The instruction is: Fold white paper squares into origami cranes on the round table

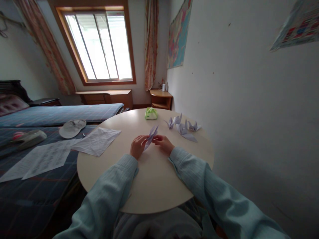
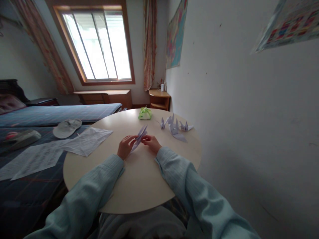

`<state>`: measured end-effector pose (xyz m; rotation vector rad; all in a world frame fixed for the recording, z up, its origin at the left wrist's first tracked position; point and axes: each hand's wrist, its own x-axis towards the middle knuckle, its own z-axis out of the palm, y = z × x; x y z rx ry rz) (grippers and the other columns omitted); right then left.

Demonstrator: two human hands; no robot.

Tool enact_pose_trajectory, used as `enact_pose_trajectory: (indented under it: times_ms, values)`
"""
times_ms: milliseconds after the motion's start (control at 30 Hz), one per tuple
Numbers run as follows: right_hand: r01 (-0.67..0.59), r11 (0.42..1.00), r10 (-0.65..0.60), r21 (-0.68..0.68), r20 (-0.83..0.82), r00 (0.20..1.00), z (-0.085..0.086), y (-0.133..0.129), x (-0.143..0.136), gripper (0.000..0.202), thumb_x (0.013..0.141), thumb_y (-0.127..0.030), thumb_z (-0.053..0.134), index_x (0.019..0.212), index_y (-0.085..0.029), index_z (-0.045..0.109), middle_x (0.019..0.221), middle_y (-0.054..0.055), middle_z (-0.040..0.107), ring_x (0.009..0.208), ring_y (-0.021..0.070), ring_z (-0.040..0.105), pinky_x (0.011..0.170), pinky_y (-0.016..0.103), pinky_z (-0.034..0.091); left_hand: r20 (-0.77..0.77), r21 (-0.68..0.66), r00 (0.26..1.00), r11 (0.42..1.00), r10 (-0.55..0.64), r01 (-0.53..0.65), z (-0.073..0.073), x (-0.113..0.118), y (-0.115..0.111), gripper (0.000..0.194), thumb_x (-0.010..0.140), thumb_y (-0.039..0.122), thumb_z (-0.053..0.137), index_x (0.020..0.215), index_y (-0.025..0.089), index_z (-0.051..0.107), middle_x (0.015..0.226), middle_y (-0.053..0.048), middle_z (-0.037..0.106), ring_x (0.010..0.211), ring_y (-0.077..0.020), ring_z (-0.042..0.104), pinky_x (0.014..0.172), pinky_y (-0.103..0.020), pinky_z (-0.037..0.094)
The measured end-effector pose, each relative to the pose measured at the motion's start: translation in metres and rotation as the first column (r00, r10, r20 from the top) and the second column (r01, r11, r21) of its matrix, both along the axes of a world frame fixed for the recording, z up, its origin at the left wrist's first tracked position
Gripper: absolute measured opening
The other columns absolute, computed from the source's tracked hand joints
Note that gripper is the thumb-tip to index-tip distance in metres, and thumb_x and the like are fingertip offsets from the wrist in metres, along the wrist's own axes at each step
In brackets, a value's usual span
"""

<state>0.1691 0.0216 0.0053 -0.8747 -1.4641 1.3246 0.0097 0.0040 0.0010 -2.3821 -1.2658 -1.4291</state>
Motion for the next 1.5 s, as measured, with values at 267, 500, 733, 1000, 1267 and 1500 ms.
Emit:
enact_pose_trajectory:
  times_ms: [267, 500, 733, 1000, 1267, 1500]
  values:
    - [-0.019, 1.0, 0.018, -0.009, -0.072, 0.997, 0.005, -0.003, 0.003, 0.02, 0.056, -0.025, 0.062, 0.074, -0.017, 0.063, 0.07, 0.002, 0.063, 0.068, 0.013, 0.057, 0.065, 0.028, 0.041, 0.068, -0.011, 0.996, 0.999, 0.054, -0.053, 0.002, -0.002, -0.001, 0.018, 0.076, 0.013, 0.045, 0.082, 0.021, 0.06, 0.083, -0.001, 0.064, 0.081, -0.0146, 0.056, 0.075, -0.029, 0.046]
    - [-0.004, 1.0, 0.0, -0.018, -0.191, 0.982, 0.008, -0.005, 0.003, 0.021, 0.058, -0.026, 0.061, 0.076, -0.017, 0.065, 0.077, 0.002, 0.065, 0.079, 0.0151, 0.058, 0.08, 0.033, 0.041, 0.044, 0.011, 0.999, 1.0, 0.029, -0.03, 0.002, -0.002, -0.001, 0.019, 0.076, 0.014, 0.045, 0.089, 0.021, 0.057, 0.09, -0.002, 0.062, 0.086, -0.0142, 0.054, 0.079, -0.029, 0.045]
    - [0.043, 0.998, -0.057, -0.055, -0.296, 0.953, 0.013, -0.007, 0.003, 0.016, 0.056, -0.025, 0.061, 0.069, -0.016, 0.065, 0.079, 0.002, 0.065, 0.082, 0.0153, 0.057, 0.085, 0.034, 0.04, -0.055, -0.002, 0.998, 0.999, 0.035, -0.035, -0.002, -0.002, 0.0, 0.031, 0.077, 0.017, 0.042, 0.107, 0.022, 0.051, 0.107, -0.004, 0.056, 0.096, -0.0159, 0.05, 0.084, -0.033, 0.043]
    - [0.054, 0.998, -0.064, -0.039, -0.3, 0.952, 0.014, -0.007, 0.003, 0.018, 0.055, -0.026, 0.063, 0.071, -0.017, 0.065, 0.077, 0.001, 0.065, 0.082, 0.0167, 0.058, 0.085, 0.034, 0.04, -0.108, -0.064, 0.994, 0.998, 0.014, -0.021, -0.005, 0.0, 0.0, 0.048, 0.075, 0.018, 0.044, 0.122, 0.02, 0.035, 0.112, -0.007, 0.052, 0.103, -0.0188, 0.045, 0.087, -0.035, 0.041]
    - [0.114, 0.988, -0.143, -0.104, -0.338, 0.93, 0.015, -0.006, 0.003, 0.014, 0.054, -0.02, 0.061, 0.067, -0.018, 0.063, 0.068, -0.001, 0.064, 0.075, 0.0162, 0.058, 0.082, 0.034, 0.041, -0.1, -0.095, 0.995, 0.995, 0.032, -0.042, -0.01, -0.003, 0.005, 0.053, 0.074, 0.016, 0.043, 0.126, 0.019, 0.028, 0.11, -0.008, 0.053, 0.102, -0.0191, 0.048, 0.087, -0.035, 0.041]
    - [0.091, 0.994, -0.108, -0.064, -0.371, 0.922, 0.013, -0.004, 0.004, 0.014, 0.056, -0.018, 0.058, 0.068, -0.017, 0.064, 0.074, 0.0, 0.064, 0.077, 0.0139, 0.056, 0.084, 0.032, 0.04, -0.076, -0.09, 0.994, 0.992, 0.082, -0.089, -0.005, -0.003, 0.001, 0.045, 0.074, 0.015, 0.043, 0.118, 0.022, 0.04, 0.102, -0.006, 0.055, 0.096, -0.0186, 0.048, 0.083, -0.033, 0.042]
